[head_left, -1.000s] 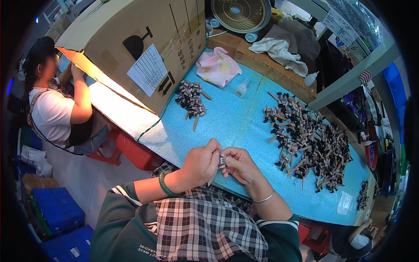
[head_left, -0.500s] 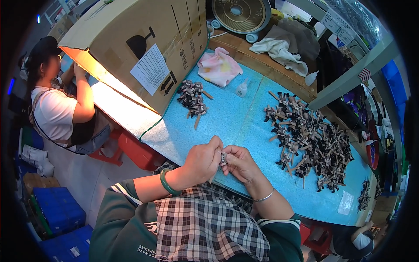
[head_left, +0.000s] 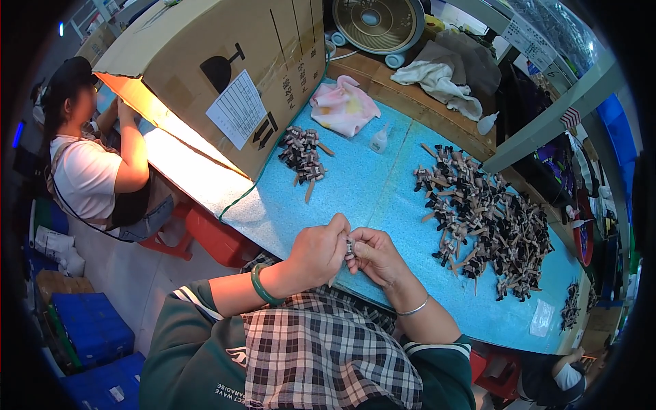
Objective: The person assembles toy figures at a workbench by fitting pieces together by hand, applying glue from a bottle, and pressing the components into place.
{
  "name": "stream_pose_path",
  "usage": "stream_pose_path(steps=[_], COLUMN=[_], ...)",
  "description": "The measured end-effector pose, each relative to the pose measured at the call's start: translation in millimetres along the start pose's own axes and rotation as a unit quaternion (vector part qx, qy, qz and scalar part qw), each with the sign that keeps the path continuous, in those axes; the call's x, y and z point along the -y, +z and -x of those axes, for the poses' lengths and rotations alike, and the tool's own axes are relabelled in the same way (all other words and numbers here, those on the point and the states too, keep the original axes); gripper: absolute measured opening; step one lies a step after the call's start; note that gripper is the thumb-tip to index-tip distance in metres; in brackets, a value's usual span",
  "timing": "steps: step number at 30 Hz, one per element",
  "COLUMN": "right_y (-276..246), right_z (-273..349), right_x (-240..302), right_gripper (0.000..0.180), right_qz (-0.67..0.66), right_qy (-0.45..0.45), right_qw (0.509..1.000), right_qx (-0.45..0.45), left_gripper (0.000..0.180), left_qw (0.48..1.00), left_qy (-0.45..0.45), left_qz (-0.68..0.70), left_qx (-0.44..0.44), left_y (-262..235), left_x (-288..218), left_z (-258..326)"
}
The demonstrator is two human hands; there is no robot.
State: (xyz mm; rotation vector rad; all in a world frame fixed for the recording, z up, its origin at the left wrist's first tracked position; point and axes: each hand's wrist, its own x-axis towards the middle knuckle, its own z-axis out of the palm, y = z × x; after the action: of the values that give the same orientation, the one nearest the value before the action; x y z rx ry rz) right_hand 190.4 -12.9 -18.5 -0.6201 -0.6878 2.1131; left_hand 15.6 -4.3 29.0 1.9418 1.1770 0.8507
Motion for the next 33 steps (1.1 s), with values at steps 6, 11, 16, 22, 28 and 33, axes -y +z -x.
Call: stream_pose_path(steps=[6, 11, 16, 22, 28, 33], right_y=[2, 6, 15, 31, 32, 32], right_z=[0, 1, 6, 12, 14, 15], right_x=[1, 10, 28, 32, 34, 34], right_gripper=[0.018, 0.019, 0.018, 0.022, 0.020, 0.018], right_qz=[0.015, 0.117, 0.434, 0.535, 0.552, 0.572], right_qy=[-0.004, 0.063, -0.112, -0.186, -0.158, -0.149], right_qw=[1.000, 0.988, 0.887, 0.823, 0.819, 0.807], right_qx=[-0.004, -0.074, -0.109, -0.037, -0.008, -0.001], left_gripper=[0.007, 0.010, 0.012, 0.011, 0.011, 0.012], left_qw=[1.000, 0.990, 0.713, 0.693, 0.720, 0.740], left_qy=[-0.010, -0.070, -0.371, -0.426, -0.425, -0.437], left_qz=[0.007, 0.120, 0.541, 0.511, 0.444, 0.391], left_qx=[0.010, 0.032, 0.248, 0.276, 0.322, 0.329], left_y=[0, 8, -14, -11, -8, -4], left_x=[2, 31, 48, 52, 47, 41], left_z=[-1, -7, -15, -16, -20, -19])
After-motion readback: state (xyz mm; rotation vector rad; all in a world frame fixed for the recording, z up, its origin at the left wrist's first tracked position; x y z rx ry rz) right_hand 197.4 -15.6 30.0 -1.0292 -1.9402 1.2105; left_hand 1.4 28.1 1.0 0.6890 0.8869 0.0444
